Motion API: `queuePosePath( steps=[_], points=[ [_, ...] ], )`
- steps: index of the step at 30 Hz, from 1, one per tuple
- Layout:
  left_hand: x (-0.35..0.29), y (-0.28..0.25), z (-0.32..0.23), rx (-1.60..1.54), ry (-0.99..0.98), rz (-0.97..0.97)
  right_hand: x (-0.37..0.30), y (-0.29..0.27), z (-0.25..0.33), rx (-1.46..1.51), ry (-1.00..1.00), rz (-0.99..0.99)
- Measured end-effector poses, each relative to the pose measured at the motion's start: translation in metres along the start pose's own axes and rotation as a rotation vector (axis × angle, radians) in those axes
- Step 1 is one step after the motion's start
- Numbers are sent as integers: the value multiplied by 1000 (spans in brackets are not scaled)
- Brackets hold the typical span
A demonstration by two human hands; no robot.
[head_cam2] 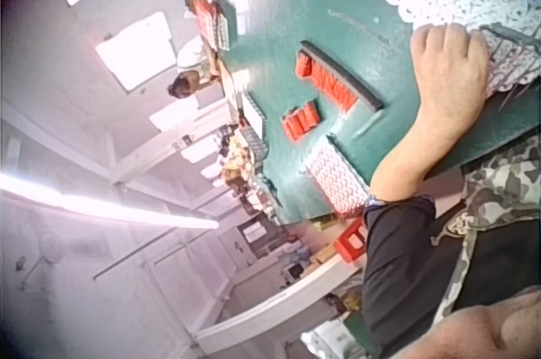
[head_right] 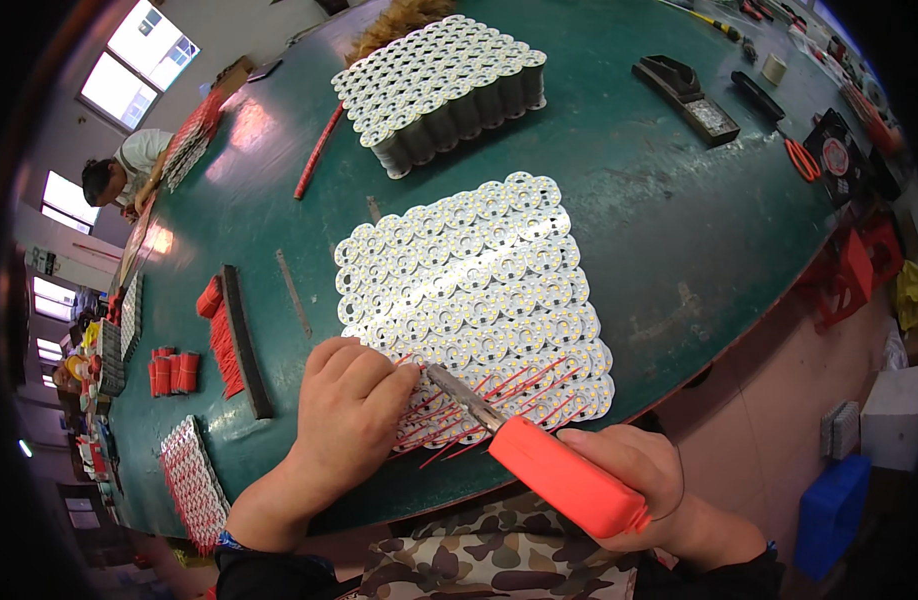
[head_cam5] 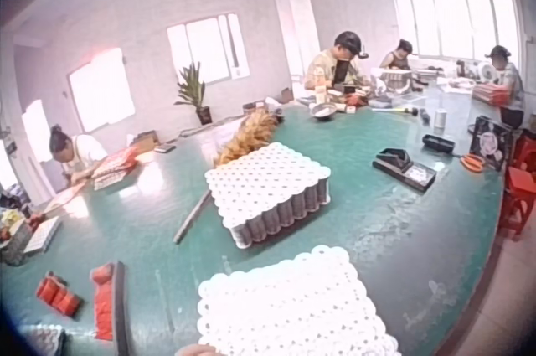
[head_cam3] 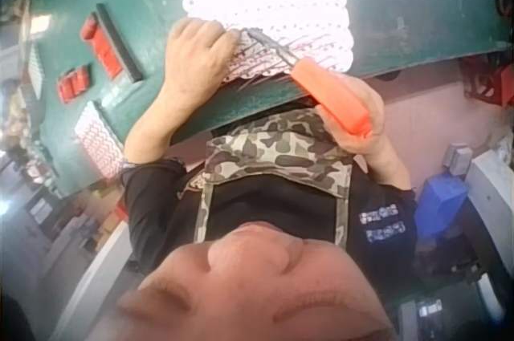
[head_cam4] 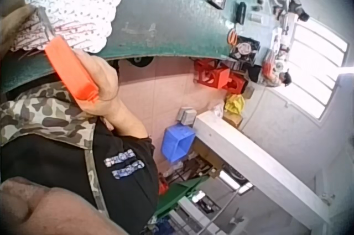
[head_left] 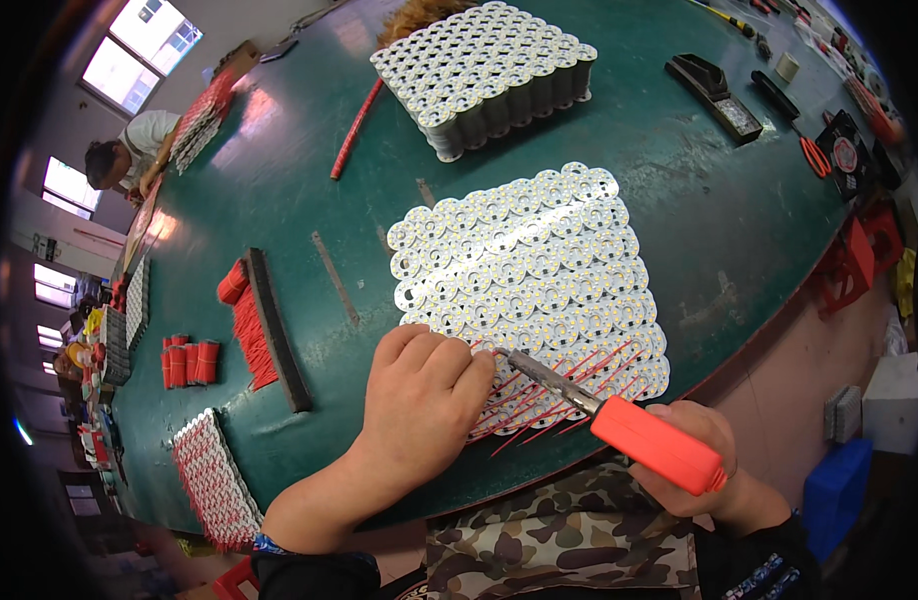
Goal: The person solders wires onto LED circuit boards using a soldering tool, retrieving additional wires from a bundle on the table and attaching them by soldering.
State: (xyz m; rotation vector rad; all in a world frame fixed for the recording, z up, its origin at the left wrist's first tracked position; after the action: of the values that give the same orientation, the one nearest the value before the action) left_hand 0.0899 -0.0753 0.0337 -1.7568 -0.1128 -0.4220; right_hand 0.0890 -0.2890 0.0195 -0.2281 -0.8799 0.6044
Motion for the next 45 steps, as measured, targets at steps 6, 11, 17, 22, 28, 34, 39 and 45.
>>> queuePosePath(
  steps=[6,11,17,22,28,34,39,45],
  points=[
    [1,0,-1,6,3,-1,5,-1,2,-44,21,46],
    [0,0,-1,13,9,-3,3,-2,0,10,49,36],
    [1,1,-2,25,5,5,-2,-5,2,-67,23,31],
    [1,1,-2,24,4,-2,-4,-9,0,14,49,-24],
    [-2,4,1,29,9,25,-3,-8,-1,21,62,-17],
    [-2,2,4,-28,13,29,-6,-4,-4,46,68,-35],
    [-3,3,3,-3,28,18,-5,-2,-4,27,62,-33],
    [-3,3,3,8,31,16,-3,-1,-3,10,50,-22]
  ],
)
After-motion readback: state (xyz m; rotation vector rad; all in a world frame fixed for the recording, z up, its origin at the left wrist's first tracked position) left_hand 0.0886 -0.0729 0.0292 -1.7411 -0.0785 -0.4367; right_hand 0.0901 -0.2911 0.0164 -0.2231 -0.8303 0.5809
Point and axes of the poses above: each hand's wrist, its own x-axis towards the middle knuckle, its own y-axis out of the palm, z = x × y, the point moved 9 cm from there along x, towards the middle knuckle, and after that the axes turned 15 degrees about -y, right-handed, at the moved point
